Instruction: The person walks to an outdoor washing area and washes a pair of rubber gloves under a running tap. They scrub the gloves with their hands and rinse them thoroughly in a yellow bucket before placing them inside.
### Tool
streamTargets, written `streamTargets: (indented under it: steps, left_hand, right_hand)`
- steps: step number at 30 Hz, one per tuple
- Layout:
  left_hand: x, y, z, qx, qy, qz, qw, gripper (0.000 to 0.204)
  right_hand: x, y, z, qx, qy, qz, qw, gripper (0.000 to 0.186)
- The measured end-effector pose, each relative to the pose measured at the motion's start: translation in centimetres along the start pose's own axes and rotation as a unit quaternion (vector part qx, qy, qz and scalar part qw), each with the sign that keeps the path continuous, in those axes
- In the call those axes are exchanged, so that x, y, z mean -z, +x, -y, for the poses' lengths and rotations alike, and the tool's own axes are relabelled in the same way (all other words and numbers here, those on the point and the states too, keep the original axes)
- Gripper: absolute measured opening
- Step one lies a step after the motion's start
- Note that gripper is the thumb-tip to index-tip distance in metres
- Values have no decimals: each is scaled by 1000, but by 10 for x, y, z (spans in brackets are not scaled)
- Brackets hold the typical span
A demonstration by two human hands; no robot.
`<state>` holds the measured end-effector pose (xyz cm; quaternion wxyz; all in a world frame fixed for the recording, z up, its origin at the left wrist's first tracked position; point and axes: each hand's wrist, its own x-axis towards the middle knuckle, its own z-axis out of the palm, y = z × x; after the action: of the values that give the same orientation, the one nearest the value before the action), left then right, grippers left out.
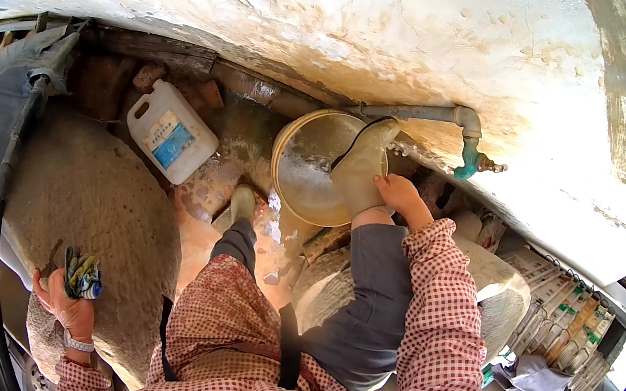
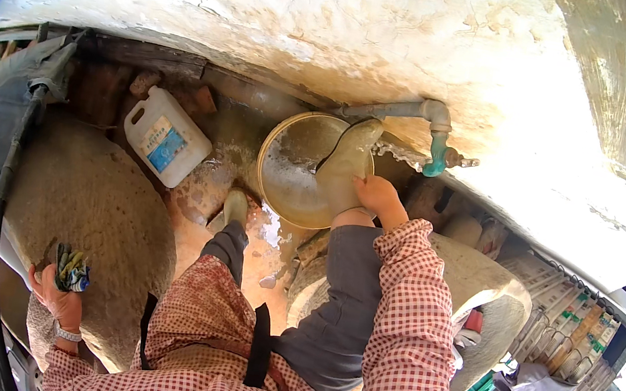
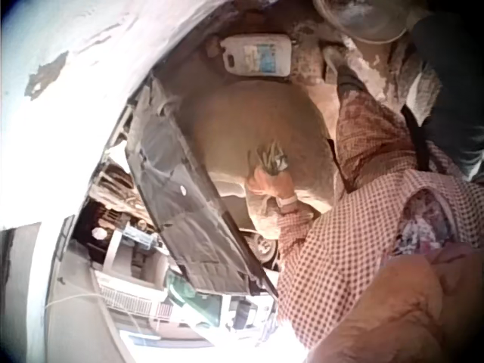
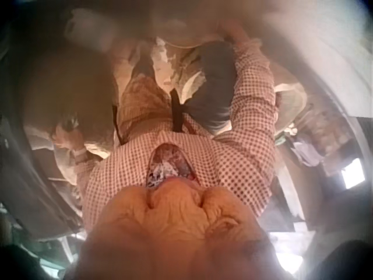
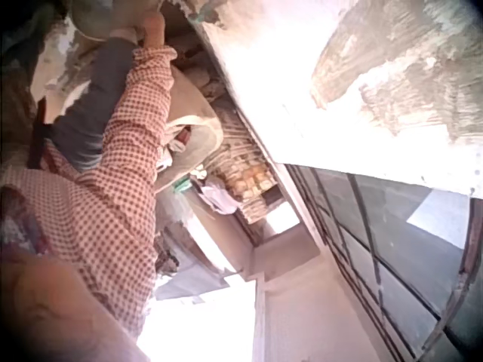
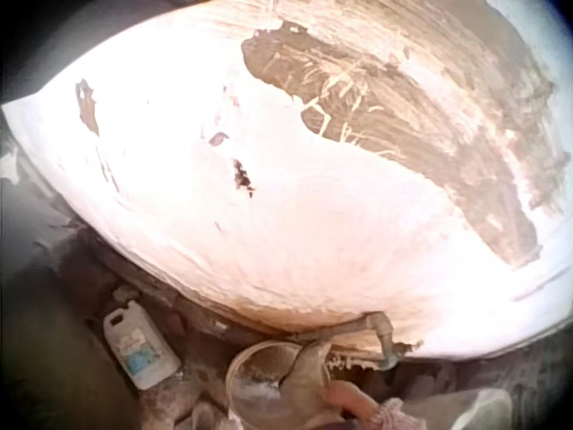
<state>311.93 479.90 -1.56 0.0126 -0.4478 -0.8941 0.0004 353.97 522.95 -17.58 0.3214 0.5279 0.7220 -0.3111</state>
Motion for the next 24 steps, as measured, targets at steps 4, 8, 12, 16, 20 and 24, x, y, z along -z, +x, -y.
streamTargets:
  steps: [4,8,12,16,20,24]
  left_hand:
    - [-6,5,-10,-3,-10,-15,1000,29]
    - [0,-2,0,17,-14,4,1000,29]
    - [-3,-4,-2,38,-13,-14,999,30]
    - [-4,-8,1,50,-27,-18,998,32]
    - [-1,-9,4,46,-48,-18,998,33]
    - [-3,-11,8,29,-69,-24,997,32]
  right_hand:
    - [-13,8,-73,-1,152,-120,981,39]
    - [19,-18,-51,-111,314,-140,933,33]
    - [31,-52,-65,-80,151,-145,975,36]
    - [29,-93,-46,-87,114,-156,977,37]
    - [29,-121,-36,-87,96,-165,978,36]
    - [27,-138,-36,-93,94,-172,976,34]
